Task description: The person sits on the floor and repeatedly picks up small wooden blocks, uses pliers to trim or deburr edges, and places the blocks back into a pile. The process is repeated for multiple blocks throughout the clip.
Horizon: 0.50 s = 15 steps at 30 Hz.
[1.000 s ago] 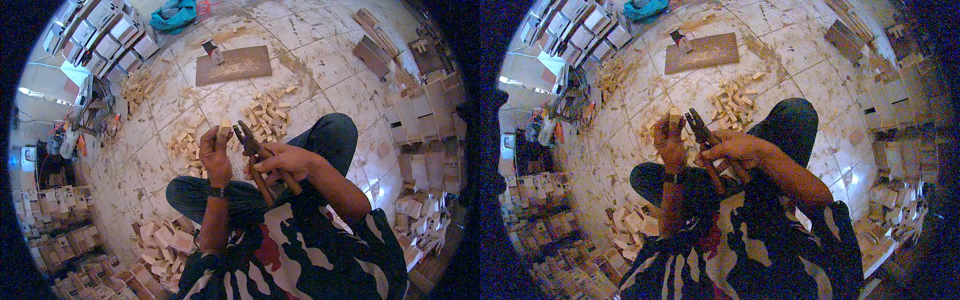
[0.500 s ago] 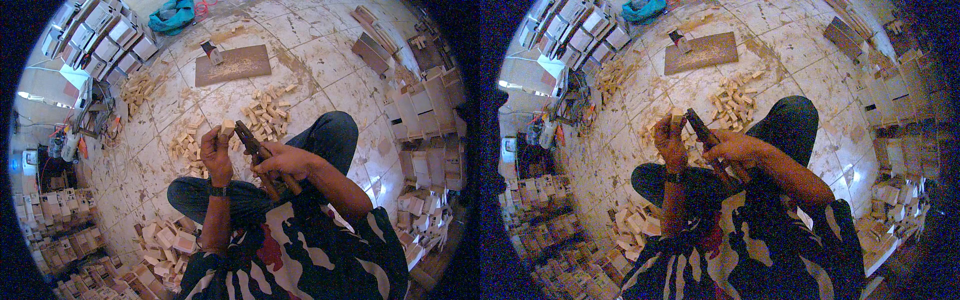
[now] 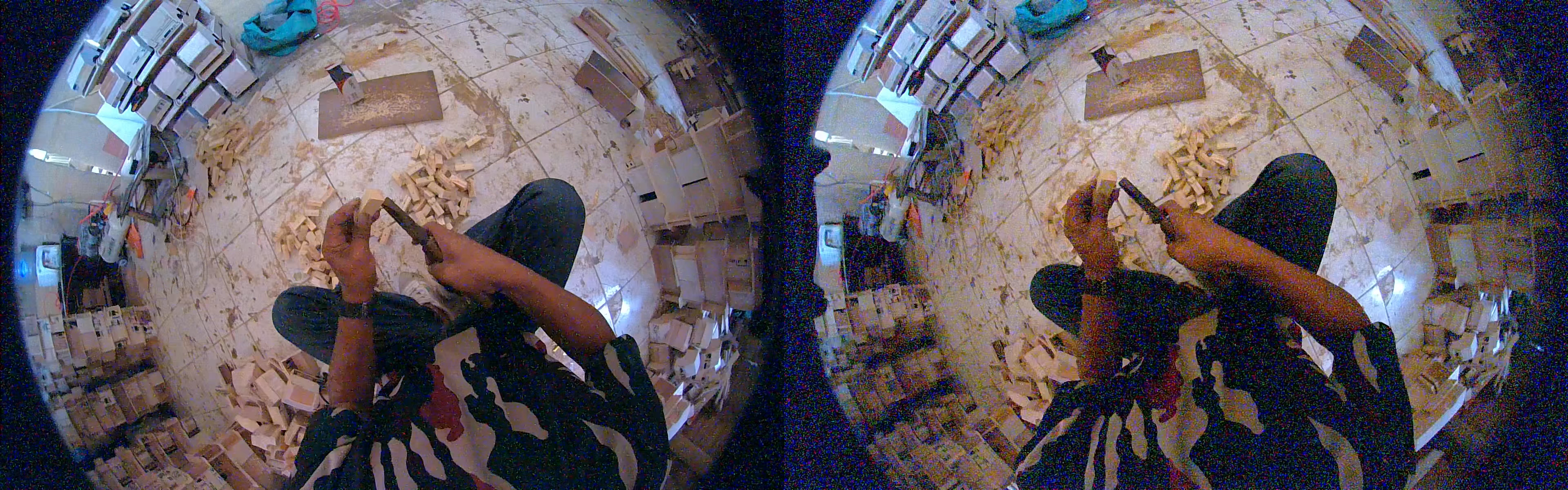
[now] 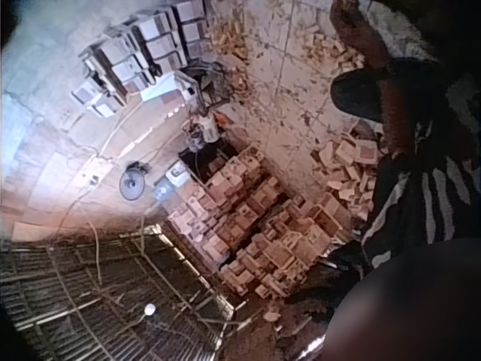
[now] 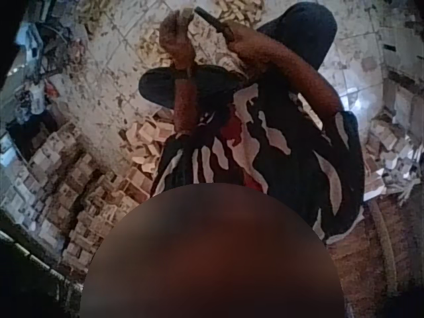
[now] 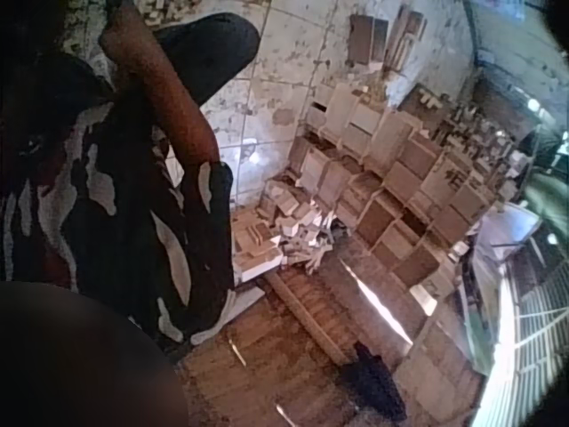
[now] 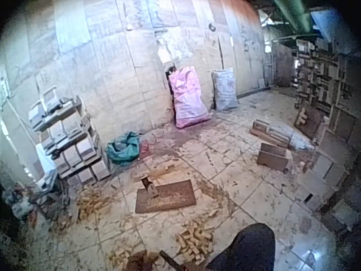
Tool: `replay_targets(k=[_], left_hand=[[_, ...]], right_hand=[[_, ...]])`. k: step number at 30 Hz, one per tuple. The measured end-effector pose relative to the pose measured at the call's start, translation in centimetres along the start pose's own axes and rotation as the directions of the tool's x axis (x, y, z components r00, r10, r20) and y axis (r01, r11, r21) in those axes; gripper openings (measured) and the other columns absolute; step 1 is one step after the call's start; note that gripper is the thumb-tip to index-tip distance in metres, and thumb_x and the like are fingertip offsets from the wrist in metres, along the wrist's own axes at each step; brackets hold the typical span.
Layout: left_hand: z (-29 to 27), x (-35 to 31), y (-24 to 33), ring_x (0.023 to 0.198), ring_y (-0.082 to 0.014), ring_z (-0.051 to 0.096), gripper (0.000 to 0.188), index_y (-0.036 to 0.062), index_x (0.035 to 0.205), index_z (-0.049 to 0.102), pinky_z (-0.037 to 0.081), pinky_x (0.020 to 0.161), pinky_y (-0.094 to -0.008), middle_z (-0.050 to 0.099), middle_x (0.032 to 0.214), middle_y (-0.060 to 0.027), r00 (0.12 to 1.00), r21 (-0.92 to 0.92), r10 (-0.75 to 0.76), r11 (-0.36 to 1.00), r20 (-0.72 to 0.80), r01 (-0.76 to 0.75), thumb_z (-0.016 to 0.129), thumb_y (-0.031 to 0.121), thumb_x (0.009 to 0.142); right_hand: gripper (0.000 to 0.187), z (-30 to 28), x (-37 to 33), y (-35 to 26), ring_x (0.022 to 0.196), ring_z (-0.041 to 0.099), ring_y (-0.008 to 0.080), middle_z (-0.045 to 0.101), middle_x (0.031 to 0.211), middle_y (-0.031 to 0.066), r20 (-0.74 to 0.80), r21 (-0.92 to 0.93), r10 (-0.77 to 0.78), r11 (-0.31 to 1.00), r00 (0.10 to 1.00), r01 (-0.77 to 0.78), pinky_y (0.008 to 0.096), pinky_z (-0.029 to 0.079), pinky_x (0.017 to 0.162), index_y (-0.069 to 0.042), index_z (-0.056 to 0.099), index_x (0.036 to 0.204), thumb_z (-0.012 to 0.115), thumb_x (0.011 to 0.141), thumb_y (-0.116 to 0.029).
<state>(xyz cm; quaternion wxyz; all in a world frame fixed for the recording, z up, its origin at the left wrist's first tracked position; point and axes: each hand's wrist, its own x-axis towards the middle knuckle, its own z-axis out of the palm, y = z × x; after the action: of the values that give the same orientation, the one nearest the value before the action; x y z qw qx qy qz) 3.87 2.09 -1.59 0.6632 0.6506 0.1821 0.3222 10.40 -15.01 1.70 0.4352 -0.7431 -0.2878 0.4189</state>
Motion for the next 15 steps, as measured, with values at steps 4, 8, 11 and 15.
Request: replay_targets(k=[4, 8, 11, 15], left_hand=[[-0.5, 0.9, 1.5, 0.084, -0.0144, 0.061, 0.021, -0.0017, 0.104, 0.060, 0.050, 0.076, -0.0267, 0.064, 0.093, -0.0078, 0.998, 0.114, 0.053, 0.992, 0.037, -0.057, 0.064, 0.006, 0.084], [-0.8, 1.1, 2.9, 0.074, -0.0094, 0.057, 0.018, 0.0009, 0.099, 0.064, 0.046, 0.066, -0.0222, 0.065, 0.085, -0.0031, 0.986, 0.381, 0.136, 0.910, 0.101, -0.164, 0.067, 0.005, 0.082], [-0.7, 1.4, 3.2, 0.069, -0.0080, 0.054, 0.017, 0.0024, 0.098, 0.065, 0.044, 0.062, -0.0215, 0.064, 0.082, -0.0015, 0.966, 0.465, 0.188, 0.849, 0.177, -0.250, 0.067, 0.006, 0.081], [-0.6, 2.0, 2.6, 0.075, -0.0124, 0.059, 0.019, 0.0006, 0.101, 0.063, 0.048, 0.068, -0.0253, 0.065, 0.086, -0.0053, 0.978, 0.436, 0.070, 0.887, 0.196, -0.151, 0.065, 0.009, 0.084]], right_hand=[[0.034, 0.1, 0.3, 0.3, 0.082, 0.055, 0.0381, 0.054, 0.087, 0.0219, -0.036, -0.084, -0.003, 0.996, 0.999, 0.000, 0.0446, 0.043, 0.069, -0.001, 0.041, 0.109, 0.051, 0.076, -0.003], [0.033, 0.0, 0.6, 0.7, 0.088, 0.054, 0.0447, 0.055, 0.090, 0.0267, -0.040, -0.186, -0.015, 0.983, 0.999, 0.007, 0.0505, 0.042, 0.073, -0.001, 0.039, 0.109, 0.047, 0.077, 0.000], [0.033, 0.4, 0.6, 0.9, 0.091, 0.054, 0.0451, 0.055, 0.093, 0.0284, -0.127, -0.300, -0.016, 0.954, 0.992, -0.023, 0.0530, 0.042, 0.076, 0.001, 0.038, 0.108, 0.045, 0.075, 0.003], [0.037, 0.6, 0.3, 1.7, 0.095, 0.053, 0.0434, 0.055, 0.098, 0.0264, -0.255, -0.418, -0.156, 0.908, 0.954, 0.037, 0.0504, 0.043, 0.079, 0.002, 0.039, 0.110, 0.048, 0.074, 0.003]])
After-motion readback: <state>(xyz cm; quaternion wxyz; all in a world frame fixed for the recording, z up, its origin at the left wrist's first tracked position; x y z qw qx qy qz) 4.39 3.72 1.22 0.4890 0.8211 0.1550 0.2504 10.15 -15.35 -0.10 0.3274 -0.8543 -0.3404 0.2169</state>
